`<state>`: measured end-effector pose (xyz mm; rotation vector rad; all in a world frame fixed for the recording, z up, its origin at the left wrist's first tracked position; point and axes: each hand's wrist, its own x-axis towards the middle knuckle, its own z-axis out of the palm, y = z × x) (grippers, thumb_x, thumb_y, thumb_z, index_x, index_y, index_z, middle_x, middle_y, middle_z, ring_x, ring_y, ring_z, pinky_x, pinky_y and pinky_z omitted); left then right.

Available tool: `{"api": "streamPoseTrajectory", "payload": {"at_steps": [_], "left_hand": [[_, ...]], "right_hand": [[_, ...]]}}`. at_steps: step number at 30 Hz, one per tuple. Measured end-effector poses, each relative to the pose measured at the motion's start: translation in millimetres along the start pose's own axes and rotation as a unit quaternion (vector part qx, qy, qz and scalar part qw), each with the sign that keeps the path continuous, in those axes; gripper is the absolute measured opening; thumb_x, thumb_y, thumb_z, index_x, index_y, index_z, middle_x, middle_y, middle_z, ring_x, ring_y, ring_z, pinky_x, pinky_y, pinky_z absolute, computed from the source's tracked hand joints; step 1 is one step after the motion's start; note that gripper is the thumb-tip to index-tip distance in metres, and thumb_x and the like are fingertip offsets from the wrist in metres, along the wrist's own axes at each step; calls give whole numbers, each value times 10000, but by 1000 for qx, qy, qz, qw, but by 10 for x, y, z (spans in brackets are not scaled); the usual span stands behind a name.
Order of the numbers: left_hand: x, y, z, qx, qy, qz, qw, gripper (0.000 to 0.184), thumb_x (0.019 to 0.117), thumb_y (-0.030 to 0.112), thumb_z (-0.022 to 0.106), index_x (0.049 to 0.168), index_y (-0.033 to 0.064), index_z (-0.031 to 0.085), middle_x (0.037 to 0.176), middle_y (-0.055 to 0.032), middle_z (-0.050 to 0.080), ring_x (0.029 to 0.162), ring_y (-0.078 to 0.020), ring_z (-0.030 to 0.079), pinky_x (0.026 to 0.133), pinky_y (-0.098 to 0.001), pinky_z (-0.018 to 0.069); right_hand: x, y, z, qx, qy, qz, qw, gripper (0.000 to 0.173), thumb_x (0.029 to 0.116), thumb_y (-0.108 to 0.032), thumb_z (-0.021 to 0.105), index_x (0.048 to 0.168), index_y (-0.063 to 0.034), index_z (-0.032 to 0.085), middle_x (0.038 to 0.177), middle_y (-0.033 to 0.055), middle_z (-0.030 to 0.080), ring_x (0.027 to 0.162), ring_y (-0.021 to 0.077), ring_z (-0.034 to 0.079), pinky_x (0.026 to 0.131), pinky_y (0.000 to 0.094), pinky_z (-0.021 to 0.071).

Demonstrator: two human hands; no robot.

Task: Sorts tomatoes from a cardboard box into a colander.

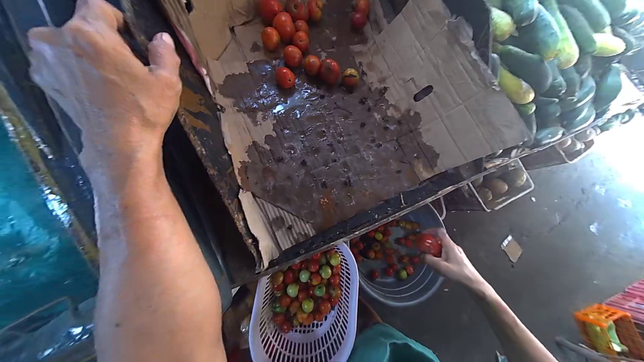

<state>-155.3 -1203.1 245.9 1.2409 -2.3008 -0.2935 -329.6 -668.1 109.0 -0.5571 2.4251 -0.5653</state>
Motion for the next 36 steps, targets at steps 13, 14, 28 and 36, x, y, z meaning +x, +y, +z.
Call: {"api": "streamPoseTrajectory", "payload": {"at_steps": [13,14,28,36], "left_hand": [[-109,223,-142,0,-5,-15,1000,521,1050,395,491,1301,-55,571,1036,-378,658,994,-610,632,788,-759,436],[-109,227,-144,-1,-4,-16,1000,517,1051,391,494,1297,-57,572,1013,-374,659,972,-605,637,774,-752,439],[-120,223,-124,-1,14,0,1000,413,1042,323,526,1227,-32,626,848,-272,694,839,-503,699,684,-640,501],[-117,216,-99,-1,19,11,1000,372,1038,306,526,1161,-30,628,782,-241,674,784,-466,700,646,-598,496]], "right_hand": [[-81,-1148,865,-103,-399,-180,893,646,935,-197,735,1490,6,475,1453,280,530,1330,444,529,1113,588,419],[-111,-1328,713,-88,-420,-261,865,570,945,-181,725,1442,12,523,1344,282,607,1217,432,613,1044,573,480],[3098,-3175,-681,-200,121,-304,924,407,951,-125,701,1340,-35,623,1215,288,674,1143,520,630,982,708,450],[3171,-2776,-965,194,12,-212,958,290,1029,0,488,1311,2,556,1159,155,640,913,209,684,816,389,598]]}}
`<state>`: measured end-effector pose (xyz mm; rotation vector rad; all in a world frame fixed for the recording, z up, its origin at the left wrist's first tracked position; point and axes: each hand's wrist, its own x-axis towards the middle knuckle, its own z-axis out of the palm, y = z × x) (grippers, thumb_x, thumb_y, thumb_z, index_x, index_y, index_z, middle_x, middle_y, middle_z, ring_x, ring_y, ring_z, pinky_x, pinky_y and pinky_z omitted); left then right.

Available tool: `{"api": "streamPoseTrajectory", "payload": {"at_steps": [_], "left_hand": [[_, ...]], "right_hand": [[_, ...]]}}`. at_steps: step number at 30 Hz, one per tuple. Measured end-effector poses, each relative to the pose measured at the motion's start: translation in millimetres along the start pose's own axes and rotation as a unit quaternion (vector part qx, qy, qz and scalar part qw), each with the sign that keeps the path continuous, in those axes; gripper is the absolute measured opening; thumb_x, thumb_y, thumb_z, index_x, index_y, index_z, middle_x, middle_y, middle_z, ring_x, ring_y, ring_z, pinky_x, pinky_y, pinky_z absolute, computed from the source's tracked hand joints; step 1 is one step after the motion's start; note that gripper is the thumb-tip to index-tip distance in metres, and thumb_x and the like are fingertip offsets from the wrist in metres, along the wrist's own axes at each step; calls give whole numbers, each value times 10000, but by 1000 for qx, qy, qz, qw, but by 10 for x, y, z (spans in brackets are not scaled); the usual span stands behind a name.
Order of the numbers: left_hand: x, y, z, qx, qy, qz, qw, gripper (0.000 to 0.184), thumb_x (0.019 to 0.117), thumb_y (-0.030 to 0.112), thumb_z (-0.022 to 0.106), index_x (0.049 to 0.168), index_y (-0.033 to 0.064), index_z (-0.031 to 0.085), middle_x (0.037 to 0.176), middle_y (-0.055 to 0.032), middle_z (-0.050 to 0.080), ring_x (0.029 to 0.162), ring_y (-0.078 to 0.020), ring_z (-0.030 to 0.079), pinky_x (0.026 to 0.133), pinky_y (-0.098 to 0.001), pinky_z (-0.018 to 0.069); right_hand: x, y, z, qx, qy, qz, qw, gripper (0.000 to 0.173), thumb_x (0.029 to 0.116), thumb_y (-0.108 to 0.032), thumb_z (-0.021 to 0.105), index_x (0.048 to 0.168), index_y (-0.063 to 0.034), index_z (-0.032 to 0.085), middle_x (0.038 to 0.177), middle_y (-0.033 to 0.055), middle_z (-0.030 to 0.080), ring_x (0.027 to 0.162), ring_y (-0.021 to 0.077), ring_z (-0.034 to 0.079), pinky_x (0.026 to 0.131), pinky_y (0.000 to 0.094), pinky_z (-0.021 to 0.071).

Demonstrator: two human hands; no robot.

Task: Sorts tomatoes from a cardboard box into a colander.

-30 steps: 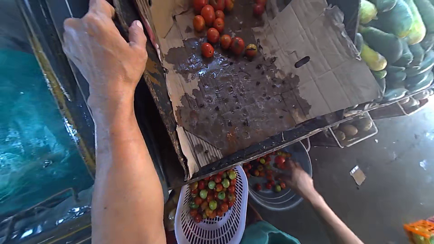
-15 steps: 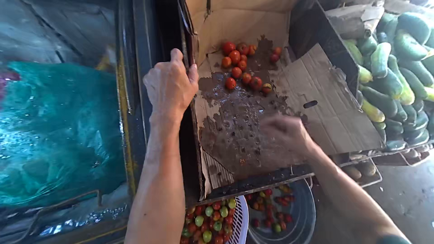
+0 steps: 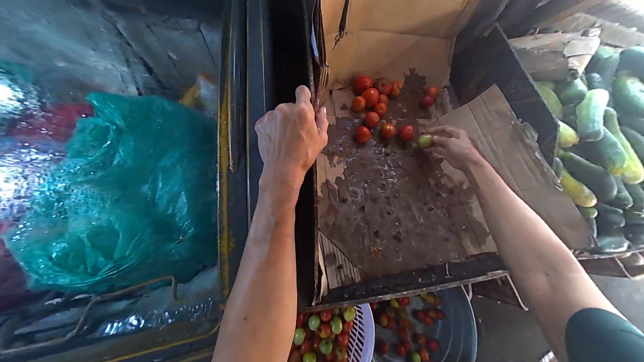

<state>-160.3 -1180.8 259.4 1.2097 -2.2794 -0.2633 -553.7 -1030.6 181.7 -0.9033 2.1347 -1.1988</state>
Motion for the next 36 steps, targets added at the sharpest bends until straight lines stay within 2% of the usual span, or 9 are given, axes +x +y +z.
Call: {"api": "streamPoseTrajectory", "payload": {"at_steps": [7,10,13,15,17,19,23,31,36], "left_hand": [[-1,-36,42,0,15,9,1000,389,1030,325,543,1164,-28,634,761,-246,669,743,-483,692,611,-612,496],[-6,-42,41,-4,21,10,1000,377,1027,306,557,1156,-39,635,756,-258,665,741,-495,689,614,-619,491],[-14,-52,45,-2,28,17,999,378,1027,307,554,1153,-41,635,742,-257,658,723,-493,684,597,-615,484],[-13,-64,63,-1,36,24,999,378,1023,308,553,1140,-41,637,721,-254,648,697,-489,677,576,-612,476],[-15,-61,70,0,37,24,999,382,1023,312,553,1135,-43,637,717,-256,644,690,-491,673,571,-617,469],[-17,-61,70,3,38,22,999,388,1024,313,551,1139,-47,639,721,-262,647,691,-500,673,570,-619,470],[-21,-74,63,2,21,12,1000,428,1031,349,536,1166,-46,627,769,-294,654,740,-544,666,607,-670,466],[-23,-19,-51,-13,-26,-17,999,538,1041,394,501,1278,-83,581,1015,-430,638,985,-673,605,766,-792,419],[49,-46,-18,13,-30,-30,999,555,1023,443,488,1321,-13,596,1132,-326,673,1097,-546,636,876,-716,451]], "right_hand": [[-189,-174,84,399,36,140,905,410,1093,-464,276,1118,-187,578,883,17,664,787,186,682,721,375,597],[-42,-197,312,109,118,63,985,194,1067,-286,516,1135,-120,590,819,8,589,627,111,584,580,291,541],[94,-164,428,-272,17,-81,959,586,942,-312,742,1437,-60,551,1351,275,584,1178,426,613,987,610,498],[146,-101,532,-350,9,-86,933,601,925,-306,762,1446,-95,548,1347,317,576,1212,521,581,987,707,450],[26,-141,597,-203,57,-15,977,442,1004,-274,662,1378,-53,582,1236,222,668,1101,357,664,934,548,527],[-203,-279,647,103,60,119,986,359,1092,-428,416,1199,-134,593,892,22,693,635,89,610,532,245,503],[-757,-331,529,480,-113,197,847,668,985,-745,270,953,-160,590,718,-4,608,487,68,552,404,189,454],[-2545,-257,517,427,-385,-55,816,434,962,-533,633,1313,-281,594,1034,34,710,613,46,644,440,152,491],[-3585,406,1342,314,-382,217,842,381,1028,-422,551,1306,-173,628,863,-18,683,573,45,595,499,204,520]]}}
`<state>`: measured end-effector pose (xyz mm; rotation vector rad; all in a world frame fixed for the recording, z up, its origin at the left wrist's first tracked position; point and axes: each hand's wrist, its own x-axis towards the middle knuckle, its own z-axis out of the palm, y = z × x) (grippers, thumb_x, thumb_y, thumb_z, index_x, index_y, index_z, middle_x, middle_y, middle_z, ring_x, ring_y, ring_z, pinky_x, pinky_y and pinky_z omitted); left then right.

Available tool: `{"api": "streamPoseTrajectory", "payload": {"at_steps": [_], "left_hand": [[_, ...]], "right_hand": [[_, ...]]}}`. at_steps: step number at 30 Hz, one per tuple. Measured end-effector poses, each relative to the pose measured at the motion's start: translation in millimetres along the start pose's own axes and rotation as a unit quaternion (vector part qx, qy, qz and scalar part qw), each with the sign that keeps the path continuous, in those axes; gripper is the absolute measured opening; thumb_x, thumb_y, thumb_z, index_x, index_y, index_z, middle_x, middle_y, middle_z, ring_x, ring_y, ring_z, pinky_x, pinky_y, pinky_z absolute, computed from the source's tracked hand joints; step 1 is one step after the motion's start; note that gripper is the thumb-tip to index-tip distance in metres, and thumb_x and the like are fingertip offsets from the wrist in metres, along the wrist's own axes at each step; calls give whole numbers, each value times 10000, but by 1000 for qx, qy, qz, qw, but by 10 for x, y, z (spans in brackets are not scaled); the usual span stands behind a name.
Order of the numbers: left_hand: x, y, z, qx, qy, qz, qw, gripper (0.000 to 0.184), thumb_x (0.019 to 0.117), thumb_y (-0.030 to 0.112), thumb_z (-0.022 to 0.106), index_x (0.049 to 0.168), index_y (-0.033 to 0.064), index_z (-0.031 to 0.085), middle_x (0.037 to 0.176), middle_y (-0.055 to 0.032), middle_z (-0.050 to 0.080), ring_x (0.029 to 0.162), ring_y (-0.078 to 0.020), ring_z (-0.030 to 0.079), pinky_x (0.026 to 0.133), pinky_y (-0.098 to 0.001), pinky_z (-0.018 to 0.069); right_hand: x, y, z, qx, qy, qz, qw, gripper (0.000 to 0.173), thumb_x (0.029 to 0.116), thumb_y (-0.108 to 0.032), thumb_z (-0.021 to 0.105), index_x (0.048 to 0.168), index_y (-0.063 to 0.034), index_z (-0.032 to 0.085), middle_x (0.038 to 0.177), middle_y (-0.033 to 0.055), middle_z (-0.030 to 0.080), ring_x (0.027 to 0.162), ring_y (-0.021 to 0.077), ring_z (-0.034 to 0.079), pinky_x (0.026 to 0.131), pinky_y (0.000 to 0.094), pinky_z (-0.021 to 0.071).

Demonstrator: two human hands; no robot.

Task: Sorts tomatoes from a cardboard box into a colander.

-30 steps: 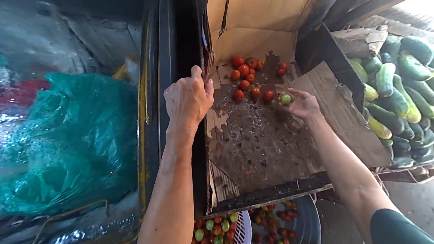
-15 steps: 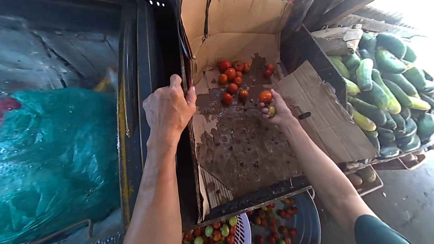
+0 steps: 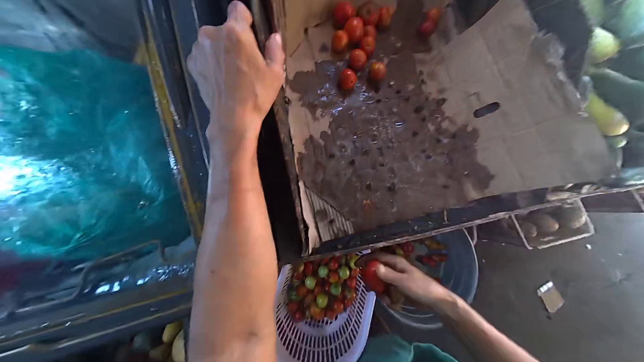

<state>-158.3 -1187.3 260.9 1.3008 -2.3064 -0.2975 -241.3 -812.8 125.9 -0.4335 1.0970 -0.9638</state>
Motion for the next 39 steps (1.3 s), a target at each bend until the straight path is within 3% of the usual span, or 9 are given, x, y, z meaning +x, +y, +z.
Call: {"api": "streamPoseTrajectory", "payload": {"at_steps": [4,8,14,19,22,27,31,36,39], "left_hand": [[-5,7,-3,6,1,7,1000,541,1036,438,482,1304,-15,606,1114,-305,683,1090,-509,649,877,-685,460],[-28,49,-29,-10,-1,6,1000,508,1045,407,491,1270,-33,607,1039,-318,682,1020,-531,656,819,-693,462],[-37,56,-42,-33,5,-2,999,486,1043,376,528,1304,-31,583,943,-301,688,908,-531,676,745,-689,483],[-46,49,-31,-32,11,5,999,482,1056,380,511,1300,-28,589,880,-286,696,865,-520,691,710,-670,495],[-48,47,-23,-22,11,12,1000,455,1056,369,515,1251,-28,619,850,-269,695,835,-497,700,682,-635,509],[-43,29,6,-24,23,23,999,401,1043,350,531,1151,-19,643,801,-225,687,794,-442,708,653,-584,510],[-51,29,10,-25,22,26,999,383,1045,337,535,1145,-17,642,790,-213,682,779,-429,708,637,-560,510],[-44,36,2,-24,19,22,999,377,1042,333,547,1175,-6,647,781,-199,683,769,-410,709,636,-546,516],[-50,31,21,-22,23,26,999,374,1041,333,550,1165,-5,652,773,-196,682,757,-407,709,627,-539,516]], "right_hand": [[347,855,20,-34,131,143,980,421,1033,-178,566,1418,-83,427,927,68,617,689,131,626,635,300,559],[445,824,100,-405,42,158,899,919,954,-363,712,1632,-34,187,1653,288,223,1519,432,277,1213,601,269],[198,-702,286,-478,-215,-181,832,372,970,-134,691,1319,-11,659,1273,149,702,1161,248,688,1029,412,536],[864,-2394,-358,-485,82,-352,796,269,1032,-131,534,1226,-33,692,1168,55,727,1013,112,703,877,309,605],[1623,-3088,-935,-601,305,-280,684,265,1019,-102,577,1253,-29,677,1254,186,673,1128,292,670,988,477,530],[2023,-3407,-1373,-721,277,-124,623,405,890,15,679,1292,-13,638,1195,266,682,1119,474,649,974,674,464],[1950,-3371,-1529,-718,232,-123,645,433,899,-55,740,1309,2,613,1178,269,680,1089,458,660,965,665,472],[1800,-3214,-1530,-244,248,-219,911,296,1108,-187,352,1315,-96,543,1062,61,670,841,136,676,741,291,581],[1720,-3144,-1433,-13,223,-205,953,455,1116,-435,237,1143,-130,573,885,52,678,707,137,658,599,249,547]]}}
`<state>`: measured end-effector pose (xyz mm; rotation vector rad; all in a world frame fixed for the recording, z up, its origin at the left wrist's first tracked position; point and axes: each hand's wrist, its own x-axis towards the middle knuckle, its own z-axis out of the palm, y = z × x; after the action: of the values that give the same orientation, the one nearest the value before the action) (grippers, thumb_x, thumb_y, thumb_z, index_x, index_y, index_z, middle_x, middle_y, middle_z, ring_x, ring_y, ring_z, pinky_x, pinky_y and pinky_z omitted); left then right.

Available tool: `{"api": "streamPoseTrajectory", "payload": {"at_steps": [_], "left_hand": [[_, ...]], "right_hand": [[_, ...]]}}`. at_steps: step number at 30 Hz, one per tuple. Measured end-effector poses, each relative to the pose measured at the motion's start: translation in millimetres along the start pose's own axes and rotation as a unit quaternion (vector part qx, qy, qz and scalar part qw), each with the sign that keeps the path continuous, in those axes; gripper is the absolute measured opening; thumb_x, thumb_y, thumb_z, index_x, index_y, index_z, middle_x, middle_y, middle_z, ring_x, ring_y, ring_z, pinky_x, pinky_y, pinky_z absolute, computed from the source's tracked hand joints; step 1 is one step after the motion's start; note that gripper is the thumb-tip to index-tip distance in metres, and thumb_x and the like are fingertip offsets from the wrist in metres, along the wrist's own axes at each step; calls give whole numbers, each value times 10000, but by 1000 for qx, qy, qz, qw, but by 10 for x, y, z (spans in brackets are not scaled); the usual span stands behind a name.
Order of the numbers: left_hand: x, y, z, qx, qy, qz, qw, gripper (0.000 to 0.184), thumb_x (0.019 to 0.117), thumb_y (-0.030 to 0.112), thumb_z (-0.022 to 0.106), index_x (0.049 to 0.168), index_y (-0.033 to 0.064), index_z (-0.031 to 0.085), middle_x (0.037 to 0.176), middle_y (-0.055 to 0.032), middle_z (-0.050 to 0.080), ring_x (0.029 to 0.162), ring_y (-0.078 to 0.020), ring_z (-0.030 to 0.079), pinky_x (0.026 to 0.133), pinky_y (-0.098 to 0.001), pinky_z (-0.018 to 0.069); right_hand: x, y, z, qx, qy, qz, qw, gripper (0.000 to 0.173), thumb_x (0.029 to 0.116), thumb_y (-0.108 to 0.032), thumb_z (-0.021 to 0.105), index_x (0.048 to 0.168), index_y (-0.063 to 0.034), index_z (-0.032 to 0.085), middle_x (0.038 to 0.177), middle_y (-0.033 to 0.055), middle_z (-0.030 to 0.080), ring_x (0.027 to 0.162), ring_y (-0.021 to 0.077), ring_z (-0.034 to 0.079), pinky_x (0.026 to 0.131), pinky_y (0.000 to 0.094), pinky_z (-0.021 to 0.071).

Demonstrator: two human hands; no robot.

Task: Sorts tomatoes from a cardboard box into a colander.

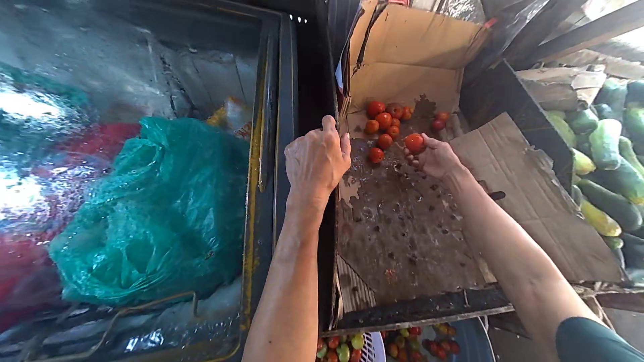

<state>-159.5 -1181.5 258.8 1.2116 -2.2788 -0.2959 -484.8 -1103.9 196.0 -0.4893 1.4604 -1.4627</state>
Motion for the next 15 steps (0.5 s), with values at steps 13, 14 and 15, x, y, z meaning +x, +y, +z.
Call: {"api": "streamPoseTrajectory", "payload": {"at_steps": [13,14,15], "left_hand": [[-3,-11,31,-10,21,8,1000,363,1028,326,568,1108,-19,651,744,-205,670,729,-419,702,607,-546,504],[-5,-12,30,-11,22,7,1000,363,1027,327,569,1099,-20,649,744,-205,668,730,-420,700,607,-549,504],[-8,-12,25,-10,20,6,1000,366,1025,329,569,1103,-19,652,752,-207,673,737,-421,703,612,-557,507]], "right_hand": [[208,252,538,-659,-1,-147,738,558,938,-419,731,1344,-54,614,1195,255,677,1097,461,656,915,701,485],[238,305,544,-674,-1,-152,723,528,940,-404,730,1343,-83,617,1216,250,668,1124,473,643,906,709,479],[242,336,542,-657,6,-158,738,478,947,-370,724,1314,-77,635,1190,245,677,1100,458,655,894,691,490]]}}
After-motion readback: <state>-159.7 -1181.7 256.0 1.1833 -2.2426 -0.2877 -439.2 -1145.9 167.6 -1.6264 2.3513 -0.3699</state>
